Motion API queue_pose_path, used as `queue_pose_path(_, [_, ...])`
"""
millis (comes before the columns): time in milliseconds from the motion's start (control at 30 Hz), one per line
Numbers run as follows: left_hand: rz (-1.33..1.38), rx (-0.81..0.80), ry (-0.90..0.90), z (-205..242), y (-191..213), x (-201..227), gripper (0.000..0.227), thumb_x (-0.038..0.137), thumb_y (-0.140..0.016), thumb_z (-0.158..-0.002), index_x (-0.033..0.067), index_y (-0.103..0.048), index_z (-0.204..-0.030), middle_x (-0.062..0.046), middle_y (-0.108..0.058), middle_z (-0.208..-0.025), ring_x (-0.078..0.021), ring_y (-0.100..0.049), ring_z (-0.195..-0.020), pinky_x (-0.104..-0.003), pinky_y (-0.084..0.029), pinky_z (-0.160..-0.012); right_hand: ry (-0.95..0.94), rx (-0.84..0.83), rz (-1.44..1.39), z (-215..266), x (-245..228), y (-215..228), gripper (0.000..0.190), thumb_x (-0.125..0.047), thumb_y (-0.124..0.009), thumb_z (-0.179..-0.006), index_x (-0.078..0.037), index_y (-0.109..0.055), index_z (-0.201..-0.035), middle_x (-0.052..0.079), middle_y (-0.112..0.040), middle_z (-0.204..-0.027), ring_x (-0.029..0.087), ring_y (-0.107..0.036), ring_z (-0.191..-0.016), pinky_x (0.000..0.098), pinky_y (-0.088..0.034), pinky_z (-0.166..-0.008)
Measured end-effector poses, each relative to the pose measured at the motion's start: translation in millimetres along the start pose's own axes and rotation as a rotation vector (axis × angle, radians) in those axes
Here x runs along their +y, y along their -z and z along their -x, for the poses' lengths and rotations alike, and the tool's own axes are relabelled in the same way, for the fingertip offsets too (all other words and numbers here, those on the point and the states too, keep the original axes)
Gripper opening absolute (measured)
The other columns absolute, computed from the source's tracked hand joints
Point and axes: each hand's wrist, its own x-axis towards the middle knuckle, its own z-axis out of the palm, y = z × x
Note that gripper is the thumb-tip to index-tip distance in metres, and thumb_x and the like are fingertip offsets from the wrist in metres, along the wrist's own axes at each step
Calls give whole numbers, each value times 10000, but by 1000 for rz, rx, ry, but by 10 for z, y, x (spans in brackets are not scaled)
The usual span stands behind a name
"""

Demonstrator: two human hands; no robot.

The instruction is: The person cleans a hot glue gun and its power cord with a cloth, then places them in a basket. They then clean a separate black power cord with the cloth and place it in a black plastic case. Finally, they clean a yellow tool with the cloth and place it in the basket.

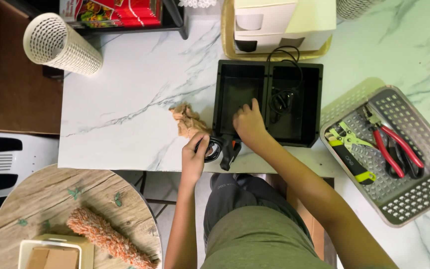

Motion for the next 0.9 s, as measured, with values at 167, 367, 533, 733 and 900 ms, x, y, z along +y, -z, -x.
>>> queue_pose_path(167, [49, 52, 57, 27, -8, 17, 245, 230, -588, -1039, 10, -687, -1083, 13, -627, -928, -53, -586, -819, -246, -571, -724, -4, 56, -717, 27, 243, 1206, 127, -135, -705, -899, -58, -610, -934, 97, -658, -794, 284, -628, -833, 460, -463, -1033])
queue_pose_path(367, [68, 45, 115, 1, -46, 100, 300, 289, -523, -1057, 39, -680, -1112, 18, -641, -901, -46, -610, -816, -246, -591, -732, 265, 22, -1080, 242, 249, 1983, 123, -116, -720, -885, -77, -608, -920, 91, -652, -879, 297, -627, -867, 398, -478, -828])
queue_pose_path(533, [8, -14, 50, -10, -89, 183, 323, 281, -534, -1090, -8, -677, -1072, 3, -597, -858, -54, -541, -770, -257, -561, -690, 239, -56, -878, 342, 95, 1954, 106, -121, -703, -880, -77, -607, -863, 96, -616, -838, 306, -603, -831, 408, -463, -767])
queue_pose_path(733, [-148, -56, 15, -36, -105, 498, 287, 268, -562, -1059, 0, -665, -1074, -36, -570, -753, -70, -521, -673, -273, -507, -619, 337, -40, -807, 247, -63, 1891, 116, -154, -710, -856, -87, -618, -831, 65, -606, -820, 278, -601, -826, 412, -466, -763])
queue_pose_path(900, [-502, -47, -169, -89, -73, 648, 243, 259, -572, -1053, 23, -633, -1048, -201, -632, -773, -332, -561, -658, -391, -509, -640, 242, 51, -618, 134, -86, 1891, 108, -127, -699, -828, -76, -604, -817, 71, -559, -796, 248, -567, -784, 383, -445, -718])
